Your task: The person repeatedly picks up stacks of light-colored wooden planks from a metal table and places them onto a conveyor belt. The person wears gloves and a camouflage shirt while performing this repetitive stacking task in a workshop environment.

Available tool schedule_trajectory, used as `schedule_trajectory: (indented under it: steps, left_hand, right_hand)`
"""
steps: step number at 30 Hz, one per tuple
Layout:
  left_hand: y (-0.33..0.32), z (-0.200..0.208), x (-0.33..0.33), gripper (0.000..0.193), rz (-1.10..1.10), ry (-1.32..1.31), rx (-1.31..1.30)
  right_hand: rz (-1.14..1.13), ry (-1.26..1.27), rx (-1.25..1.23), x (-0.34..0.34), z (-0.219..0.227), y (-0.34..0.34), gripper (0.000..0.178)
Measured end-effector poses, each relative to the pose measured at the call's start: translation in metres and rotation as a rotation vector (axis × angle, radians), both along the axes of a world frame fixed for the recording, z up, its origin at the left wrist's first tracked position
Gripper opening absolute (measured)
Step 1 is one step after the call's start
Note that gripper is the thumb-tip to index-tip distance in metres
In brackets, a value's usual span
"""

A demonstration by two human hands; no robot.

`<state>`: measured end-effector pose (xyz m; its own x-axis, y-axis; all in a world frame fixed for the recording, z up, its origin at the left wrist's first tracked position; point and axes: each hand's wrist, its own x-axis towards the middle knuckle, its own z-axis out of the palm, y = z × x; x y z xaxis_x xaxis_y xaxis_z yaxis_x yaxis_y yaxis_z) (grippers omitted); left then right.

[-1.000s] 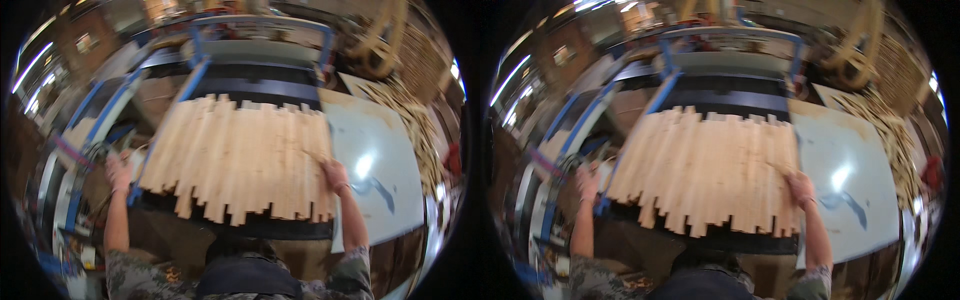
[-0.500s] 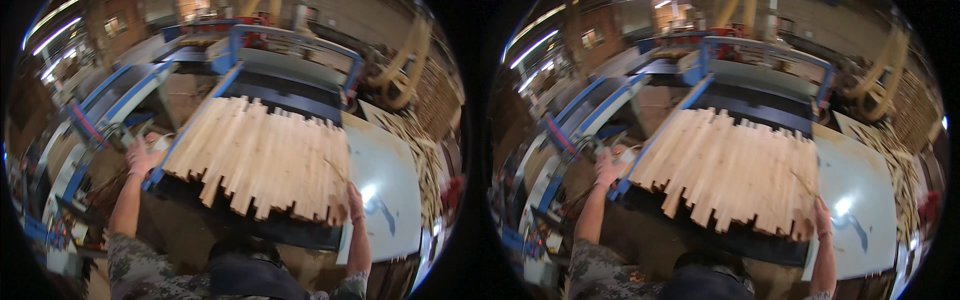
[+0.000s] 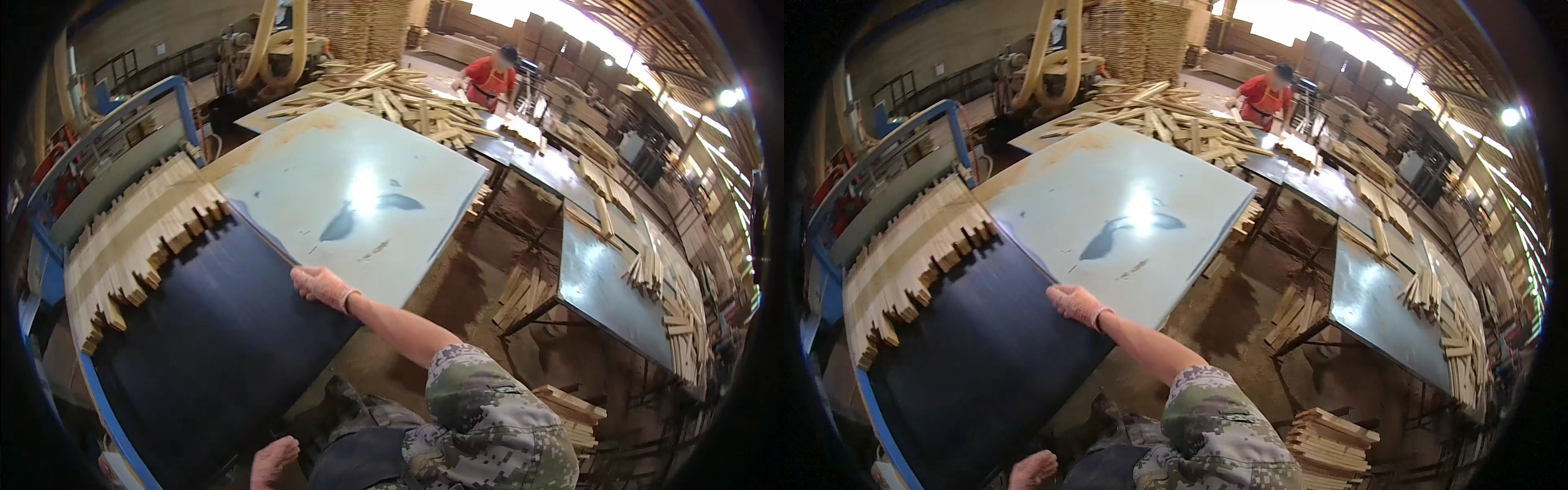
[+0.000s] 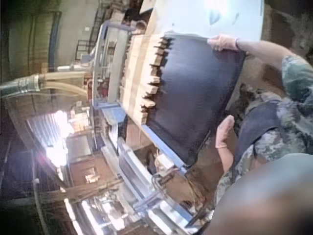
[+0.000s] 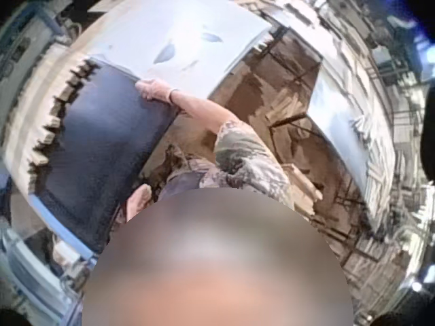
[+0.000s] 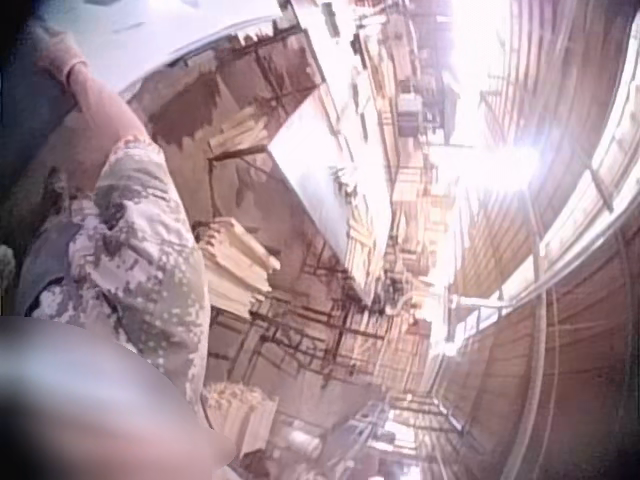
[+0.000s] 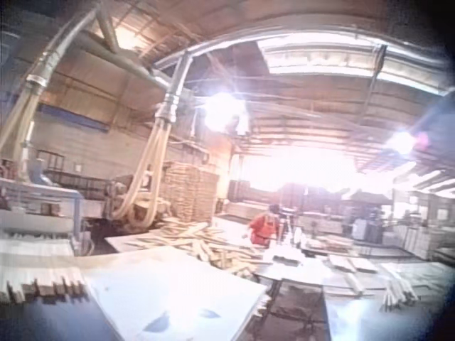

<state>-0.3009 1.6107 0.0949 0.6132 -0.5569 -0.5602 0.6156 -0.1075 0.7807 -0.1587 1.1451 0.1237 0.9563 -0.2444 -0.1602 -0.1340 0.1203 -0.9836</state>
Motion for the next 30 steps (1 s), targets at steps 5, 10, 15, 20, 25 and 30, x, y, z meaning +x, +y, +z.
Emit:
schedule_trajectory:
  steps: [5,10,15,20,25,30]
  left_hand:
    - [-0.010,-0.104,-0.019,0.059,-0.097,-0.152,0.523]
    - [-0.029,-0.131,-0.069,0.061,-0.066,-0.006,0.539]
    - [-0.048,-0.161,-0.127,0.063,-0.047,0.169,0.517]
    - [-0.026,-0.186,-0.188,0.064,0.031,0.328,0.519]
    - [0.059,-0.213,-0.224,0.066,0.203,0.448,0.349]
    - [0.031,-0.148,-0.221,0.045,0.225,0.319,0.530]
  right_hand:
    - [0.015,0.140,0.284,-0.092,0.037,0.006,0.046]
    - [0.116,0.314,0.456,-0.228,-0.043,0.017,0.061]
    - [-0.117,0.450,0.971,-0.400,-0.234,-0.015,0.045]
    - [-0.046,0.866,-0.416,-0.547,-0.249,-0.002,0.044]
    - [-0.154,1.104,-0.086,-0.605,-0.249,0.004,0.052]
    - [-0.334,0.972,0.285,-0.618,-0.271,0.018,0.043]
